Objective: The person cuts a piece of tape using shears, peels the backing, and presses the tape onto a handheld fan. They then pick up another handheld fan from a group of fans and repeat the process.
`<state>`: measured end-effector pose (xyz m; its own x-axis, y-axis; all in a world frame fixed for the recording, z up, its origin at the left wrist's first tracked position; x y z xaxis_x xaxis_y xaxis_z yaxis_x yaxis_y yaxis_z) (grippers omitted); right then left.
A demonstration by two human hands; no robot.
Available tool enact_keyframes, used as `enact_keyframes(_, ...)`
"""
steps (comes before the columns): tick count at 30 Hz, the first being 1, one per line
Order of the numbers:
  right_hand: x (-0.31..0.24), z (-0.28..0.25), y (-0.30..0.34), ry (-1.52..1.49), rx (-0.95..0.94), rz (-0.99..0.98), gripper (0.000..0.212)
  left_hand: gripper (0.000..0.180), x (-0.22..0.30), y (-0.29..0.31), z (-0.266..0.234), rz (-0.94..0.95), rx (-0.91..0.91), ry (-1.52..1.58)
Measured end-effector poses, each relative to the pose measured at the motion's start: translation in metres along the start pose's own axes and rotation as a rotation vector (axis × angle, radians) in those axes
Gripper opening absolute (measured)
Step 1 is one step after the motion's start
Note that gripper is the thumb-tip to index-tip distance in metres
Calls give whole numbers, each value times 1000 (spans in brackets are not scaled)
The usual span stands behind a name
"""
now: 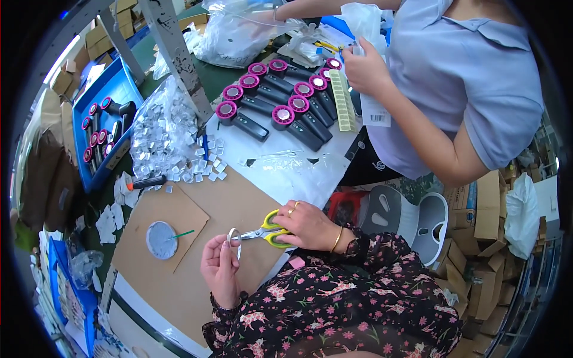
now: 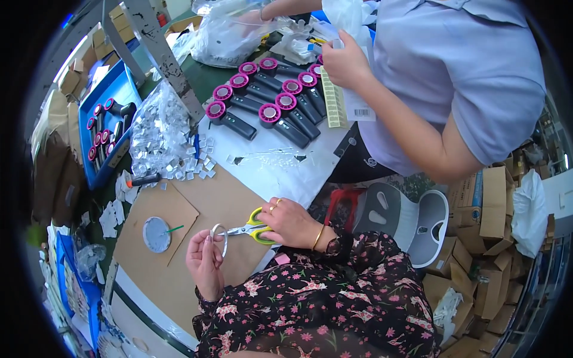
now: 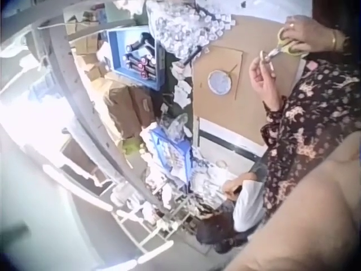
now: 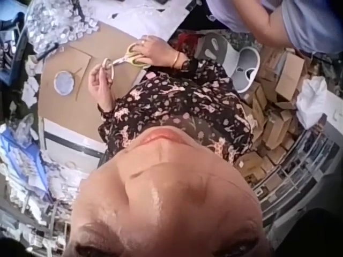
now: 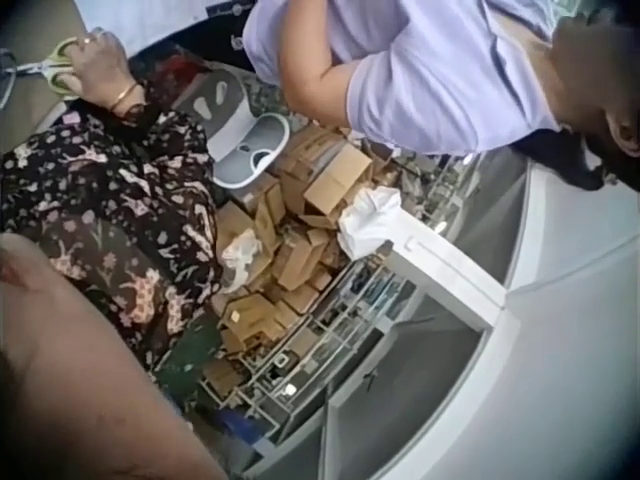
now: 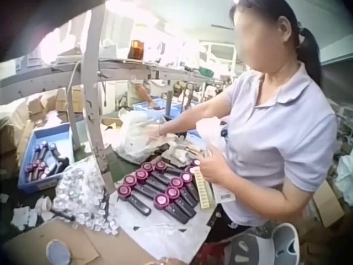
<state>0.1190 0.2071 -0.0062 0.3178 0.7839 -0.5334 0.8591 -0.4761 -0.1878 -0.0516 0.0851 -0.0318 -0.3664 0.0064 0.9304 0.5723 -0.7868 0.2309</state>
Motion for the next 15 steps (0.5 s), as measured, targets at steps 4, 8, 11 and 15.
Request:
enact_keyframes(4,-4,10,0,60,-73,-2,37,17,1,1,2,-22,-11,4)
enact_keyframes(8,-7,19,1,118,-73,-10,38,16,1,1,1,-6,5,-4)
enact_keyframes(11,-9,18,-2,135,-74,22,37,16,4,2,-4,7,26,-10)
enact_keyframes(15,-6,13,-6,134,-64,63,34,16,6,0,-9,13,42,-2)
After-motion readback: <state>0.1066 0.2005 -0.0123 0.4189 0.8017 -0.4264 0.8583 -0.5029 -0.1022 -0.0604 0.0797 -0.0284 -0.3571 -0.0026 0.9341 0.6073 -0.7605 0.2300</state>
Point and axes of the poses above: each hand's wrist, its own y-axis away from the middle knuckle, its own z-axis out of the palm, x = y × z, the point moved 10 cm from there along -y, towards the middle knuckle, and after that the axes turned 2 degrees about z, right-handed, at the moved point
